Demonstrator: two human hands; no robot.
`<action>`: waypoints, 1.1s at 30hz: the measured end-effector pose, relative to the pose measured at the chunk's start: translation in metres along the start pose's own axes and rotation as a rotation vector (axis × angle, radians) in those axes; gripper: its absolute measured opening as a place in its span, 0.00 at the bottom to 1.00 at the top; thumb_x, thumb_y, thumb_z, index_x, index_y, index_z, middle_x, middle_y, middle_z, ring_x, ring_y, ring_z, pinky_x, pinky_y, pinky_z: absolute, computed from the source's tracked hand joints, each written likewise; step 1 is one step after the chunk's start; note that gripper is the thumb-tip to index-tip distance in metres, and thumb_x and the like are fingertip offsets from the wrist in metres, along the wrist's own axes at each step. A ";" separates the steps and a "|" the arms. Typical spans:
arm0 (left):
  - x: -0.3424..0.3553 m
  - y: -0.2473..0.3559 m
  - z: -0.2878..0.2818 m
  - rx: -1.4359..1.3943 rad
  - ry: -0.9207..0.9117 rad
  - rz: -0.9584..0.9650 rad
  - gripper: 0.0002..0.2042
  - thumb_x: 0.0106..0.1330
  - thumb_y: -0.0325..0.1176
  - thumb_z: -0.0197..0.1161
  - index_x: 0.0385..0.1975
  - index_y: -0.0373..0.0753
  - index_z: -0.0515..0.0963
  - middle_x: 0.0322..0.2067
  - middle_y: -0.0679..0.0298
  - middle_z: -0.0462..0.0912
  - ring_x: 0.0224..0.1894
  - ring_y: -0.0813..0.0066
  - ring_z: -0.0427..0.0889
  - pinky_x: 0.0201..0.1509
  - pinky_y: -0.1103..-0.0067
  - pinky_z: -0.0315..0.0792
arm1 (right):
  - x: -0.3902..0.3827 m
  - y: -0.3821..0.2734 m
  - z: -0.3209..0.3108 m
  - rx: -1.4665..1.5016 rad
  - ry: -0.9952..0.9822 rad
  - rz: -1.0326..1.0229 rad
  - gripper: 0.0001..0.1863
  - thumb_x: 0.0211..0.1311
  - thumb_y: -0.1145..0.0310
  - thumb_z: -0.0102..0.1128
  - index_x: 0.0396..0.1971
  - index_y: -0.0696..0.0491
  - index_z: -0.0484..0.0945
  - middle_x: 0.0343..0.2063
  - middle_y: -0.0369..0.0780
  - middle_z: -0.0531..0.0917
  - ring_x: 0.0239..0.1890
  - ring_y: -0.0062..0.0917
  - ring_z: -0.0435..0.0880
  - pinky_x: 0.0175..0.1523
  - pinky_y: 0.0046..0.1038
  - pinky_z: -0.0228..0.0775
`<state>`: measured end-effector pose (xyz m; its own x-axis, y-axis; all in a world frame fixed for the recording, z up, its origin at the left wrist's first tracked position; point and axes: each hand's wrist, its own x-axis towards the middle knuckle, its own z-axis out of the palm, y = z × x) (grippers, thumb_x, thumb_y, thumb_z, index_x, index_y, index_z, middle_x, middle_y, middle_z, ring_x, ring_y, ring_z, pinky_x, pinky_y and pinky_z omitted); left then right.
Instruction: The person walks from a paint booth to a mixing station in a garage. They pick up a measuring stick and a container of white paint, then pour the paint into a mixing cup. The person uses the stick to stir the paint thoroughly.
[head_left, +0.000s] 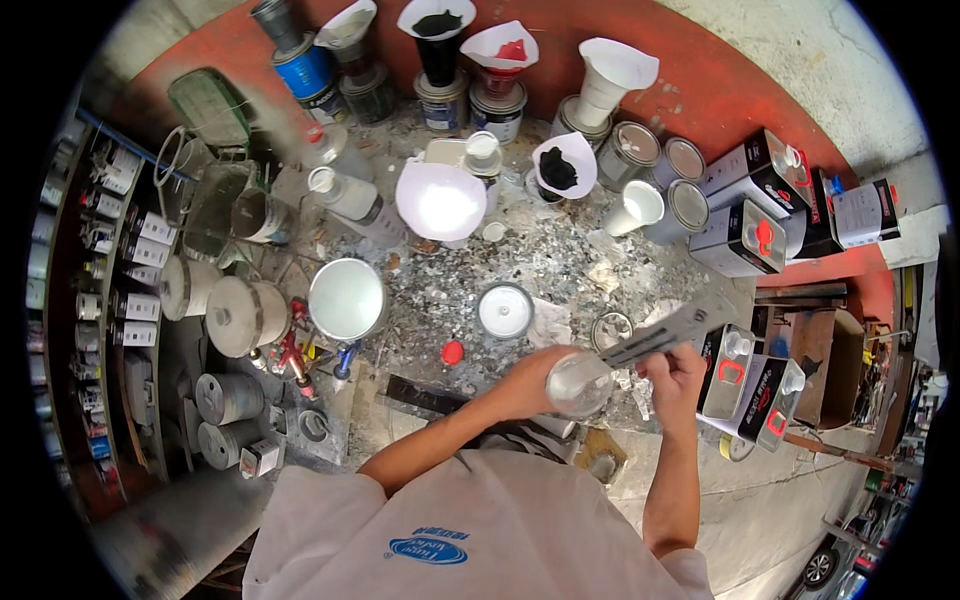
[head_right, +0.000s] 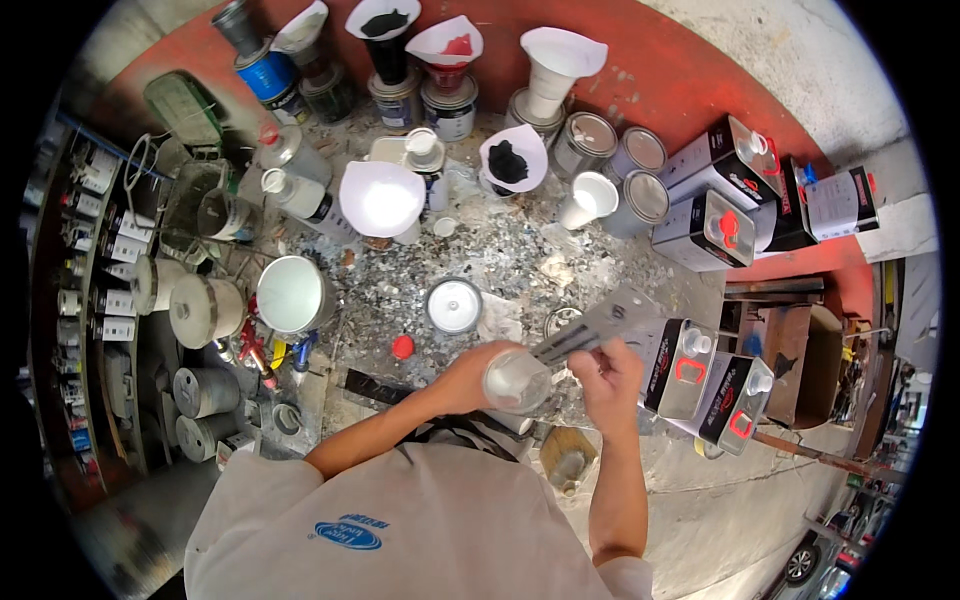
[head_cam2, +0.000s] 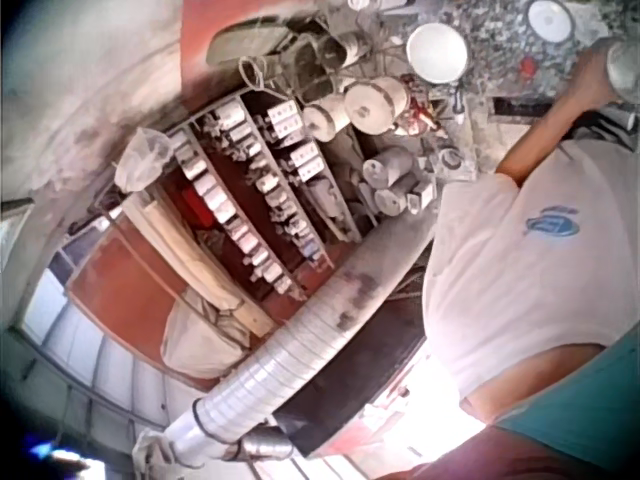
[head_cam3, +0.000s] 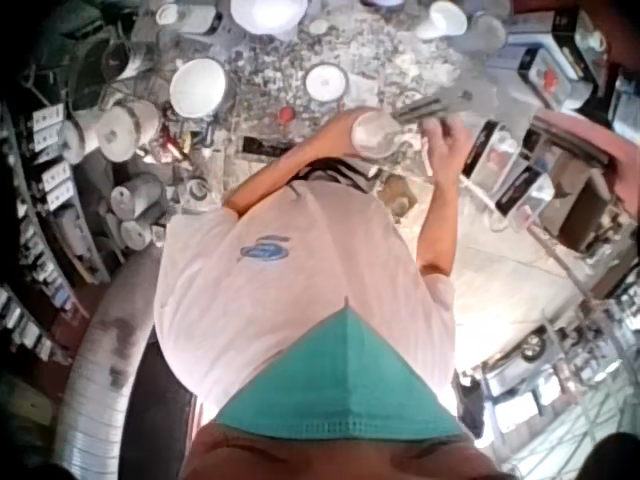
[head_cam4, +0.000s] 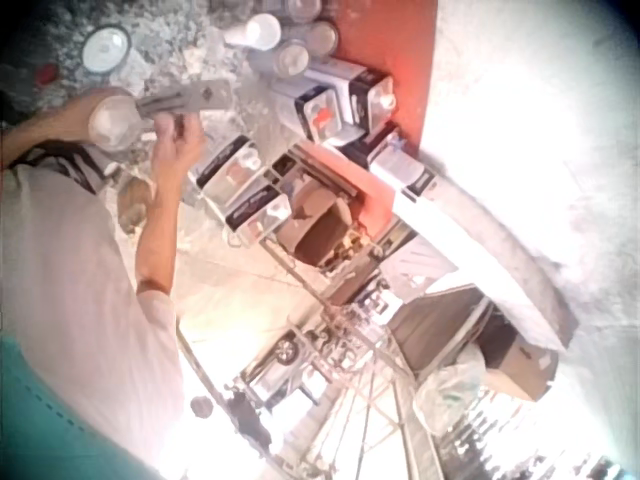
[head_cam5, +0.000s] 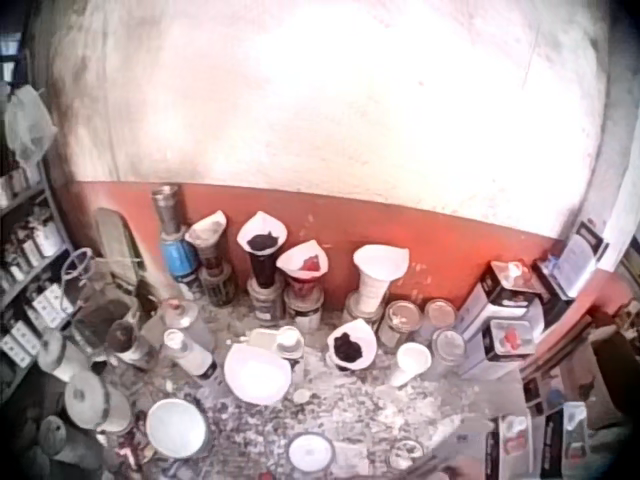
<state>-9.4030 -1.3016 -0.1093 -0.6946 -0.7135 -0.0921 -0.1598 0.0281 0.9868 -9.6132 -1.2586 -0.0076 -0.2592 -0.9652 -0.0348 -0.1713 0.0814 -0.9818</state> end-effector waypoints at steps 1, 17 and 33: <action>-0.016 -0.003 -0.002 0.006 0.027 0.009 0.37 0.45 0.37 0.80 0.58 0.39 0.72 0.55 0.55 0.77 0.58 0.59 0.77 0.62 0.69 0.70 | 0.003 0.004 0.001 0.094 -0.076 -0.020 0.10 0.65 0.71 0.60 0.42 0.59 0.79 0.30 0.35 0.83 0.29 0.16 0.78 0.32 0.20 0.70; -0.182 -0.011 -0.060 0.079 0.462 -0.133 0.38 0.44 0.38 0.82 0.57 0.36 0.71 0.51 0.56 0.80 0.54 0.63 0.80 0.59 0.71 0.72 | 0.052 0.085 0.107 -0.182 -0.061 0.100 0.11 0.63 0.68 0.65 0.41 0.58 0.82 0.26 0.38 0.86 0.26 0.19 0.81 0.33 0.22 0.72; -0.225 -0.041 -0.069 -0.095 0.619 -0.085 0.35 0.45 0.24 0.80 0.55 0.35 0.68 0.57 0.56 0.77 0.58 0.69 0.77 0.63 0.72 0.70 | 0.134 0.034 0.207 -0.567 -0.023 -0.653 0.04 0.56 0.72 0.67 0.30 0.54 0.82 0.28 0.43 0.82 0.30 0.41 0.82 0.34 0.35 0.73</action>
<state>-9.1923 -1.1905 -0.1196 -0.1435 -0.9841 -0.1048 -0.1135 -0.0888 0.9896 -9.4567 -1.4366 -0.0843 0.0742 -0.8662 0.4941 -0.7293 -0.3851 -0.5656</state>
